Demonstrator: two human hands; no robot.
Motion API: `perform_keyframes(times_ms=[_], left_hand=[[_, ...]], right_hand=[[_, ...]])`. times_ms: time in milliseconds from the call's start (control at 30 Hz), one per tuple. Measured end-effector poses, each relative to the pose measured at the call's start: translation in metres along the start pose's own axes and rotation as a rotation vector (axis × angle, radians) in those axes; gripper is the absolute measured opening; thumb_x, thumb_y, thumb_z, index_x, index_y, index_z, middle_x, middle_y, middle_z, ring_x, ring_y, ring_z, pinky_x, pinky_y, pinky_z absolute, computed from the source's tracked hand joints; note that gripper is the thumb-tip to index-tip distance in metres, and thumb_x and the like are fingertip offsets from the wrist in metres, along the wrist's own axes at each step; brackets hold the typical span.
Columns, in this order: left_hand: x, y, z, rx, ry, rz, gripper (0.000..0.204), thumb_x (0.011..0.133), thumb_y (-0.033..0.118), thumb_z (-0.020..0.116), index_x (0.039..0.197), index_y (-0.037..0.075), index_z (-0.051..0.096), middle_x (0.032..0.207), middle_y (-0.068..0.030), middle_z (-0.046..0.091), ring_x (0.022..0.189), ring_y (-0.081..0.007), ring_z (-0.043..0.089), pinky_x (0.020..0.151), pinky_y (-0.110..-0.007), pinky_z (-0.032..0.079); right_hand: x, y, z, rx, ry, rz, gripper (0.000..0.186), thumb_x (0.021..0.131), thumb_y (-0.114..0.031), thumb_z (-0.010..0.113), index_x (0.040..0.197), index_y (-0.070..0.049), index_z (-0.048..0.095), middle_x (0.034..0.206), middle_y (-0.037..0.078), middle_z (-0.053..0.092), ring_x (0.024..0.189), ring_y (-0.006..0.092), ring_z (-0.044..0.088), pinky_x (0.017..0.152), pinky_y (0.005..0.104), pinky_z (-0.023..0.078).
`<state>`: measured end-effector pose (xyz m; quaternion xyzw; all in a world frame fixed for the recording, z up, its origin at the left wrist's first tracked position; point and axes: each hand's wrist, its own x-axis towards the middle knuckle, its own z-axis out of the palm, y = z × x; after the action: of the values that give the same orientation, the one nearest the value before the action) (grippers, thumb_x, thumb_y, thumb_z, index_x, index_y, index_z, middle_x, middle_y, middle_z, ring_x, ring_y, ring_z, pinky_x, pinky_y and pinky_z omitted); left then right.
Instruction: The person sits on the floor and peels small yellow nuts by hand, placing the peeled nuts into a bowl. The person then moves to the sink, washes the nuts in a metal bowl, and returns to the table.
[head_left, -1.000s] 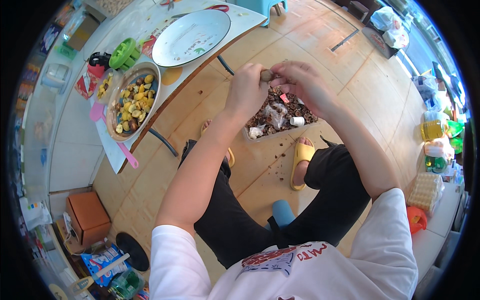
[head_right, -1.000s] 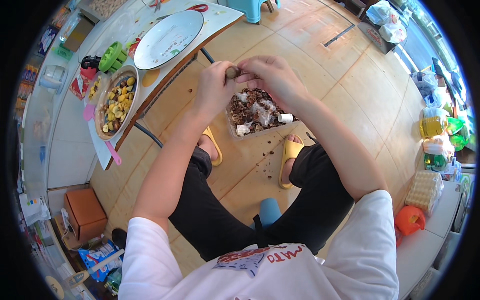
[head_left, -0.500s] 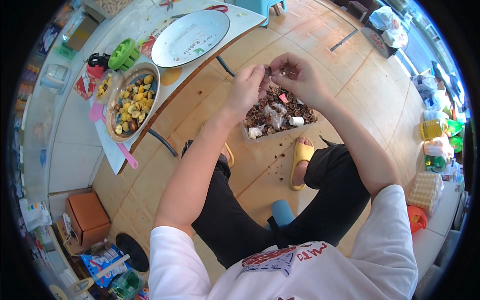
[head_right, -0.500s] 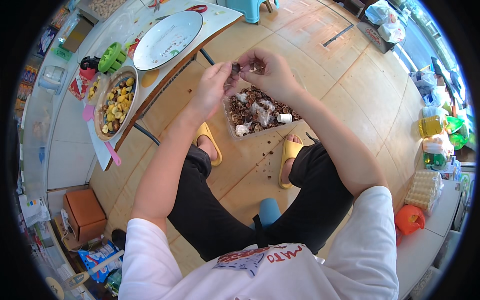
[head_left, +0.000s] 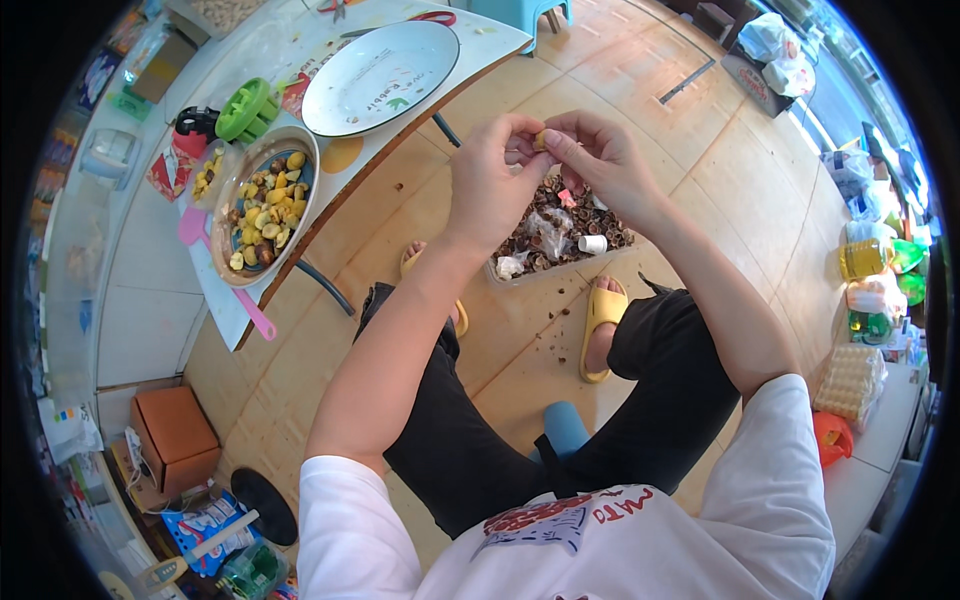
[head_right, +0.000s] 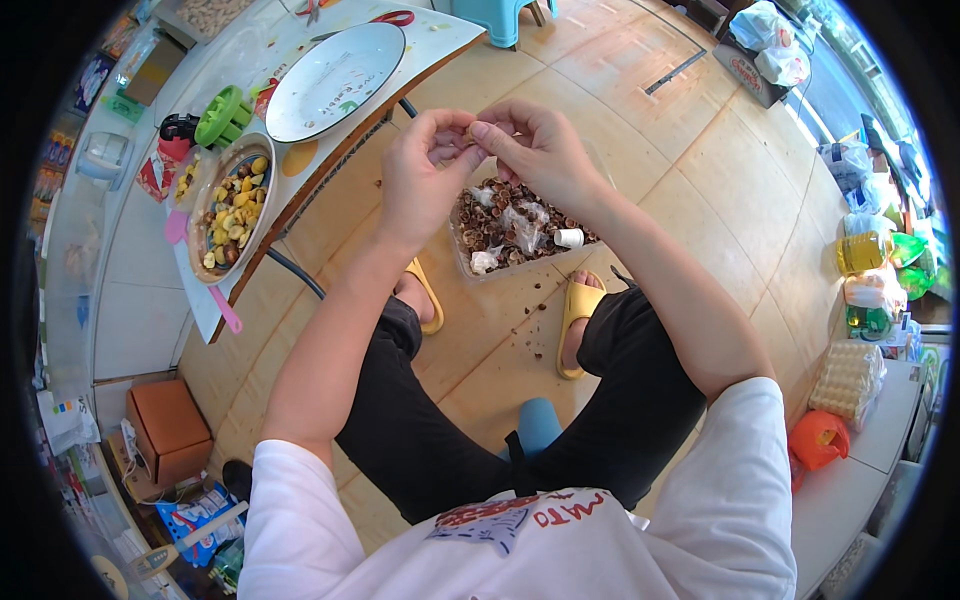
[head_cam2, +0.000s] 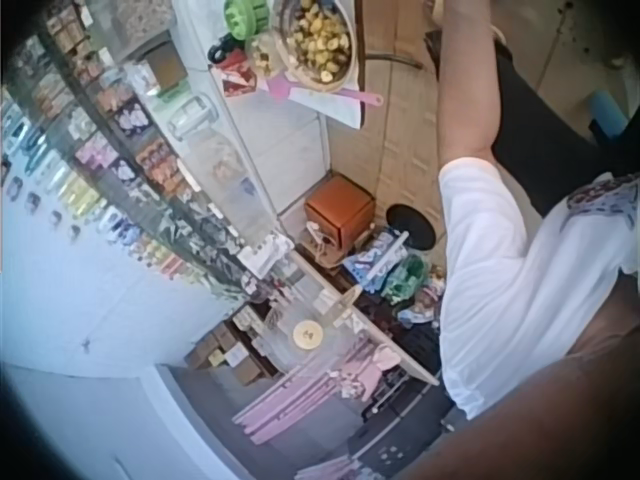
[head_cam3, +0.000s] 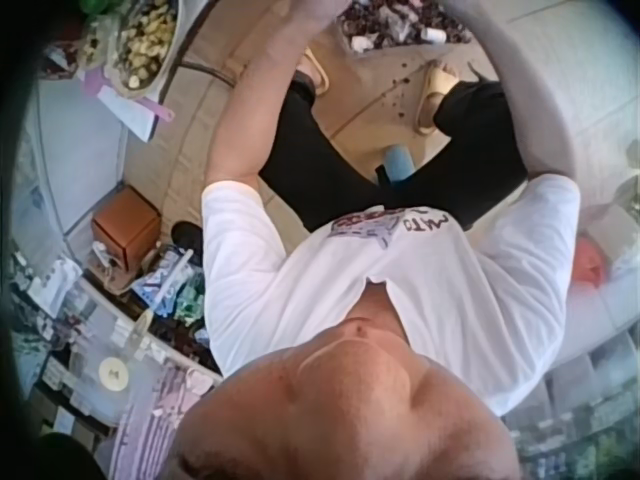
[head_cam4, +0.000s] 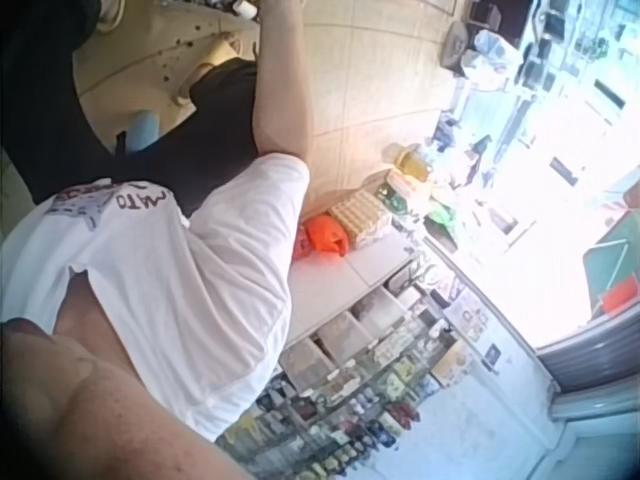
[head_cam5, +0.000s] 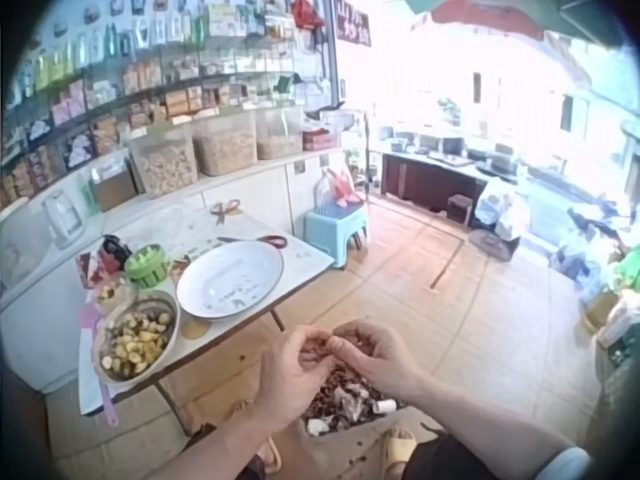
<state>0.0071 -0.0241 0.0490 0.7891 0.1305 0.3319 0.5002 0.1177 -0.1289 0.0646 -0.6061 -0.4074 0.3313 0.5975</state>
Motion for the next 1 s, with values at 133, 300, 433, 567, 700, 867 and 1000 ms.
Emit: perform_keyframes(times_ms=[133,300,433,567,700,867,1000], left_hand=[[-0.002,0.005,0.002,-0.187,0.042,-0.061,0.023,0.080,0.009,0.063,0.097,-0.003,0.052,0.081,-0.0051,0.058,0.074,-0.0103,0.058,0.065,-0.022,0.049],[0.000,0.014,-0.009,-0.544,-0.180,-0.474,0.036,0.092,0.036,0.044,0.085,0.003,0.052,0.065,0.0003,0.051,0.059,-0.0060,0.051,0.049,-0.017,0.039],[-0.005,0.009,-0.001,-0.374,-0.148,-0.325,0.042,0.095,0.035,0.035,0.076,0.002,0.053,0.056,0.0008,0.046,0.049,-0.0059,0.044,0.046,-0.021,0.036],[-0.006,0.008,0.000,-0.357,-0.094,-0.272,0.041,0.096,0.032,0.032,0.076,0.002,0.052,0.055,0.0013,0.045,0.048,-0.0057,0.041,0.045,-0.022,0.035],[-0.009,0.015,-0.003,-0.378,-0.125,-0.286,0.042,0.096,0.040,0.030,0.078,0.007,0.050,0.062,0.0033,0.044,0.053,-0.0040,0.039,0.047,-0.017,0.032],[-0.011,0.021,-0.001,-0.488,-0.101,-0.335,0.043,0.096,0.040,0.030,0.079,0.006,0.050,0.062,0.0029,0.045,0.052,-0.0056,0.040,0.047,-0.019,0.032],[-0.010,0.019,0.001,-0.540,-0.098,-0.381,0.044,0.095,0.040,0.031,0.078,0.006,0.050,0.062,0.0021,0.044,0.052,-0.0062,0.040,0.046,-0.019,0.032]], right_hand=[[-0.001,-0.004,-0.002,0.013,-0.006,-0.034,0.024,0.088,-0.018,0.055,0.100,0.003,0.055,0.073,0.000,0.056,0.056,0.0036,0.048,0.050,0.0172,0.041],[-0.003,-0.007,-0.005,-0.135,0.014,-0.151,0.021,0.087,-0.014,0.056,0.100,0.002,0.056,0.074,0.000,0.057,0.058,0.0028,0.049,0.052,0.0183,0.041],[-0.003,-0.005,0.000,-0.145,-0.029,-0.167,0.019,0.086,-0.011,0.057,0.101,0.002,0.055,0.074,0.000,0.059,0.061,0.0023,0.050,0.054,0.0184,0.042],[-0.005,-0.011,0.003,-0.113,-0.038,-0.147,0.020,0.087,-0.008,0.054,0.103,0.002,0.055,0.073,0.001,0.059,0.064,0.0031,0.052,0.056,0.0193,0.043],[-0.010,-0.018,0.008,-0.095,-0.043,-0.194,0.020,0.088,-0.006,0.050,0.105,0.003,0.054,0.073,0.002,0.060,0.065,0.0047,0.054,0.058,0.0203,0.044],[-0.011,-0.018,0.010,-0.020,-0.036,-0.225,0.020,0.089,-0.007,0.047,0.105,0.003,0.054,0.073,0.002,0.060,0.065,0.0056,0.054,0.059,0.0202,0.044],[-0.007,-0.012,0.001,0.159,-0.027,-0.164,0.019,0.090,-0.009,0.048,0.102,0.003,0.056,0.074,0.003,0.060,0.066,0.0064,0.055,0.060,0.0210,0.045]])
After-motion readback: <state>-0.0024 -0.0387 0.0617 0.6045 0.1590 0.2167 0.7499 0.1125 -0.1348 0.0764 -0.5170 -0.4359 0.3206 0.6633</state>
